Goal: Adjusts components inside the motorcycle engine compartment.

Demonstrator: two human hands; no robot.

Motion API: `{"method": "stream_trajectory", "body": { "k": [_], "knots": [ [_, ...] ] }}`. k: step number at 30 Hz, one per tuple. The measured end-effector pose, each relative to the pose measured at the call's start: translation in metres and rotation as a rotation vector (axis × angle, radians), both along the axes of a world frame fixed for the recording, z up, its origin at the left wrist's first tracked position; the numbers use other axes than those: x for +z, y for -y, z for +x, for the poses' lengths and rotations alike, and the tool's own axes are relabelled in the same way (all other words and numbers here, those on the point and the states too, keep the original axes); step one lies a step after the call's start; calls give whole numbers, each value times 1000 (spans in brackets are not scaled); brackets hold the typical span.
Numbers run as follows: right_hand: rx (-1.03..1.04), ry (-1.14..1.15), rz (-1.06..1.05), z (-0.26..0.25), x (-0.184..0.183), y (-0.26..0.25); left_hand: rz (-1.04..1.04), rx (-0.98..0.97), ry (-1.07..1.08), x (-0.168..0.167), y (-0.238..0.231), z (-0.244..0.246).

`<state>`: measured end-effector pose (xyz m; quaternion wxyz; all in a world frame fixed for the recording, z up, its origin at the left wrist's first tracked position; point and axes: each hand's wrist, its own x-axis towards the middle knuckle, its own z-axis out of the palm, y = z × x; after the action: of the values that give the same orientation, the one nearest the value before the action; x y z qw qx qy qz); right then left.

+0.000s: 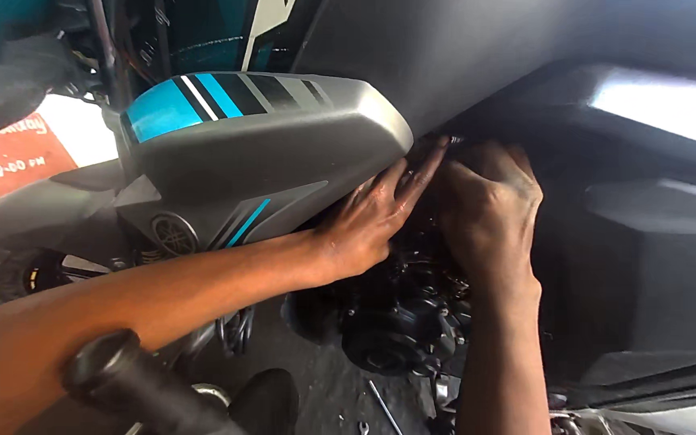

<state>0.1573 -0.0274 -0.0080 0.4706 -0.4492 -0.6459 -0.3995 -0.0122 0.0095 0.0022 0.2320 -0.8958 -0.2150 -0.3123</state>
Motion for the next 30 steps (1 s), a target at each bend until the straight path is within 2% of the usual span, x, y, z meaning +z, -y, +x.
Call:
{"method": "stream_trajectory", "body": {
  "k": [4, 10, 15, 20, 26, 30],
  "knots": [
    [-68, -120, 88, -14, 2, -16, -26, -5, 7, 1, 2, -2],
    [-278, -296, -21, -40, 16, -25, -57, 29, 4, 1, 1, -2],
    [-238, -162, -250, -28, 25, -3, -72, 42, 20, 0, 1, -1],
    [-209, -188, -42, -33, 10, -22, -79, 50, 30, 0, 1, -1],
    [-249, -249, 91, -40, 14, -22, -44, 79, 18, -4, -4, 0],
    [-128, -359, 233, -45, -36, -9, -62, 58, 28, -4, 1, -1]
  ]
}}
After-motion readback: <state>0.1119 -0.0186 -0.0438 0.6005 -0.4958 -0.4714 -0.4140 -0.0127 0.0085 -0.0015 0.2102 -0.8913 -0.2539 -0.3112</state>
